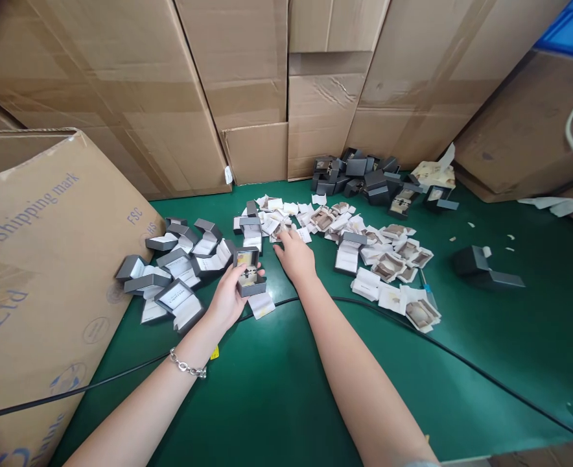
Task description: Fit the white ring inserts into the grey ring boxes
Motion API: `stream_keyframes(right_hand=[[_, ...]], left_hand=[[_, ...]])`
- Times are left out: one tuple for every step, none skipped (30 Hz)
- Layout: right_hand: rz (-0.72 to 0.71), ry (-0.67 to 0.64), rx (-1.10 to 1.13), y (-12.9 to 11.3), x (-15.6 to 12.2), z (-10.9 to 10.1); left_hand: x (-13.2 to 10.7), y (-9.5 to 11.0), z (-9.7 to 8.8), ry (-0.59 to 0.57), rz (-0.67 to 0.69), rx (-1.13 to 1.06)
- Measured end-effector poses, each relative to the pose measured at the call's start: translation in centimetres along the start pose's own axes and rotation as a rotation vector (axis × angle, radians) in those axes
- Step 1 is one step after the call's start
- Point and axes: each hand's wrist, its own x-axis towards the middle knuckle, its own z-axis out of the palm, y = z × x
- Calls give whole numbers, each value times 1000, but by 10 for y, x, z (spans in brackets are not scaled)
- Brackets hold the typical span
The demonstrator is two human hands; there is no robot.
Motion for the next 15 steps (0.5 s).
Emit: stream_keyframes(right_hand=[[-45,17,-15,-1,0,0],[-92,35,-33,-1,0,1],[-134,49,-53,-1,0,2],[-165,53,-72,-1,0,3],[-184,48,-88,-1,1,4],[-195,36,-99,0,1,5],[-200,23,-105,0,2,6],[-200,15,-109,0,2,6],[-197,14,-115,0,2,6],[-191,18,-124,-1,2,5],[-180,28,-139,-1,1,4],[-164,41,-157,-2,1,3],[-146,55,-177,-3,0,3],[-128,69,-196,-4,0,2],[-113,82,-210,-4,-1,2]], left_hand=[[0,1,1,0,-7,3],[-1,1,1,-4,-13,6],[-1,1,2,-12,-17,9],[-2,2,2,-20,-20,12],[-2,2,2,-27,-21,14],[-2,2,2,-33,-24,16],[-2,3,2,-37,-27,16],[-2,3,2,-38,-31,16],[-2,3,2,-37,-32,16],[-2,3,3,-37,-32,16],[-3,3,3,-37,-30,16],[-3,3,3,-37,-29,15],[-2,3,2,-37,-28,14],[-2,3,2,-39,-28,14],[-2,3,1,-45,-29,14]])
